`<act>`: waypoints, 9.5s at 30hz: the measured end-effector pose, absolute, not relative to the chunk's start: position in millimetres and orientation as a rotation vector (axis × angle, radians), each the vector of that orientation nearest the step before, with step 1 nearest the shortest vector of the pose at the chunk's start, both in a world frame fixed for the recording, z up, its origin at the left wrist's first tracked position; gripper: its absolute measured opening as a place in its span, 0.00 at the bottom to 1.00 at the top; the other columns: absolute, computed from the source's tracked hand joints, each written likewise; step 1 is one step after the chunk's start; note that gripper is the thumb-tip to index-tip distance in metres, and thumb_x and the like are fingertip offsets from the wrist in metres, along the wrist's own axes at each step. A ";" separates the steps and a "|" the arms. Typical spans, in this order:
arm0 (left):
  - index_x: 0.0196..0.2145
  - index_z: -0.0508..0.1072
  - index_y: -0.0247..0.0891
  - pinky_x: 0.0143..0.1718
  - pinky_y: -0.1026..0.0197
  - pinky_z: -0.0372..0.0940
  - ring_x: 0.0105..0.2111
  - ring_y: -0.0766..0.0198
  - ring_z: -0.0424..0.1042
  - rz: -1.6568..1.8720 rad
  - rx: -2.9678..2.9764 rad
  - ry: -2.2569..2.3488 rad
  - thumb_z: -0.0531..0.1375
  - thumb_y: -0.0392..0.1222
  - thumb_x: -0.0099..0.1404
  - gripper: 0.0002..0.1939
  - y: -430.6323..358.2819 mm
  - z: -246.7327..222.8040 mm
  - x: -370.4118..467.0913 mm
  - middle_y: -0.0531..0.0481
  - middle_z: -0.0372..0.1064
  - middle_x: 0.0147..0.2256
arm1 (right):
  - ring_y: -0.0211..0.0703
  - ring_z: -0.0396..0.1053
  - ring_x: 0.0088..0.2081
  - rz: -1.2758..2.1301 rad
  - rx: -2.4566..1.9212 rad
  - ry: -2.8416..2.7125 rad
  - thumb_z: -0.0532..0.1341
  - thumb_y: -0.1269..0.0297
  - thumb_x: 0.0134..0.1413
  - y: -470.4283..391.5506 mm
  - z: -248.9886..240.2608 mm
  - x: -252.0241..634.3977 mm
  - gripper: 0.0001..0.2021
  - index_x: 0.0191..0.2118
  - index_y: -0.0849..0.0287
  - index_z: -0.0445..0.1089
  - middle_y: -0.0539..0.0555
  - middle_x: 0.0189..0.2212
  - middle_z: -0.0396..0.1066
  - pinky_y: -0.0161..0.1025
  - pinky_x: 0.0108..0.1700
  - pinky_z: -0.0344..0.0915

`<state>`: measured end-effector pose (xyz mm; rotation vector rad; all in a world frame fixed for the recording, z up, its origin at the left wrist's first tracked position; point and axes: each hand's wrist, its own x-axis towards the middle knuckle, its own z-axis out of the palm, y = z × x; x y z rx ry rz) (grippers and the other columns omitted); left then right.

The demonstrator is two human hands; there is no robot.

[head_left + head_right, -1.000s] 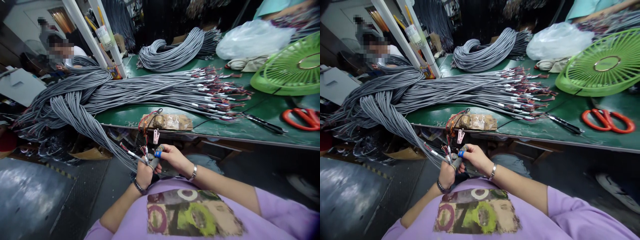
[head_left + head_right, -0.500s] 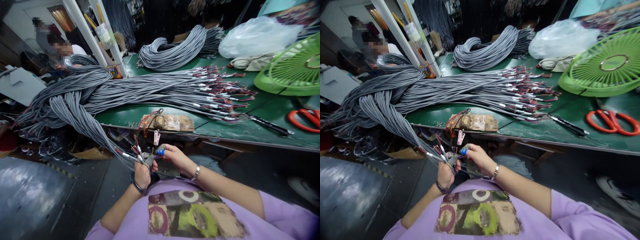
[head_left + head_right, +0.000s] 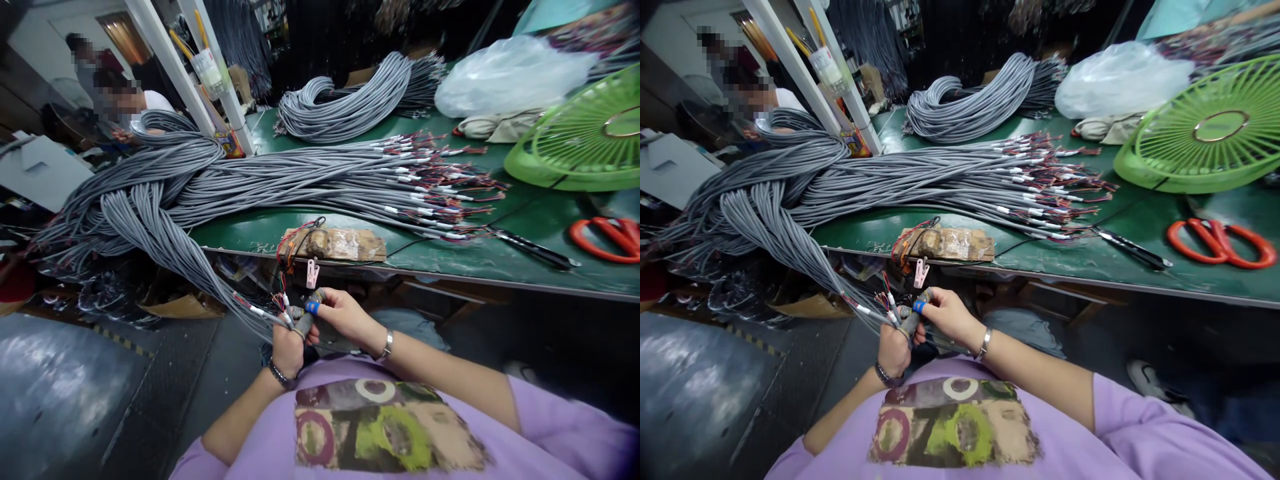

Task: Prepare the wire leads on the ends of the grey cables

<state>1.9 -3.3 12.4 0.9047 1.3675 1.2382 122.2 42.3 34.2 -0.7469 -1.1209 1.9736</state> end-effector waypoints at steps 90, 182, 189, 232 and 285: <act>0.22 0.67 0.35 0.13 0.69 0.56 0.12 0.72 0.61 1.204 0.676 1.141 0.67 0.51 0.48 0.17 5.3 37.7 7.9 0.55 0.65 0.14 | 0.35 0.66 0.25 2.049 -0.774 -0.518 0.60 0.58 0.56 88.0 37.3 124.5 0.11 0.32 0.61 0.73 0.53 0.26 0.72 0.31 0.27 0.64; 0.21 0.67 0.35 0.12 0.71 0.55 0.12 0.73 0.60 1.254 0.592 1.135 0.68 0.50 0.47 0.17 21.1 37.5 3.0 0.55 0.65 0.14 | 0.32 0.60 0.20 2.023 -0.678 -0.636 0.68 0.51 0.41 87.9 33.4 122.2 0.18 0.25 0.62 0.69 0.48 0.19 0.66 0.32 0.23 0.57; 0.21 0.66 0.35 0.12 0.71 0.55 0.11 0.73 0.59 1.241 0.619 1.136 0.67 0.49 0.47 0.17 23.2 36.2 3.6 0.56 0.64 0.14 | 0.32 0.59 0.20 2.018 -0.717 -0.544 0.69 0.48 0.39 89.0 35.3 118.4 0.20 0.23 0.62 0.69 0.48 0.18 0.66 0.32 0.22 0.54; 0.22 0.67 0.35 0.14 0.69 0.52 0.12 0.72 0.61 1.328 0.689 1.189 0.65 0.51 0.51 0.16 13.9 31.4 9.7 0.55 0.65 0.15 | 0.36 0.66 0.26 2.132 -0.651 -0.544 0.64 0.50 0.48 84.4 28.9 128.2 0.17 0.33 0.61 0.72 0.53 0.28 0.73 0.34 0.27 0.63; 0.21 0.66 0.35 0.13 0.71 0.56 0.12 0.73 0.61 1.240 0.581 1.145 0.67 0.49 0.47 0.17 30.8 39.4 16.1 0.55 0.65 0.14 | 0.40 0.66 0.19 2.144 -0.578 -0.589 0.61 0.47 0.51 93.5 27.1 118.3 0.19 0.32 0.61 0.72 0.52 0.17 0.70 0.36 0.23 0.62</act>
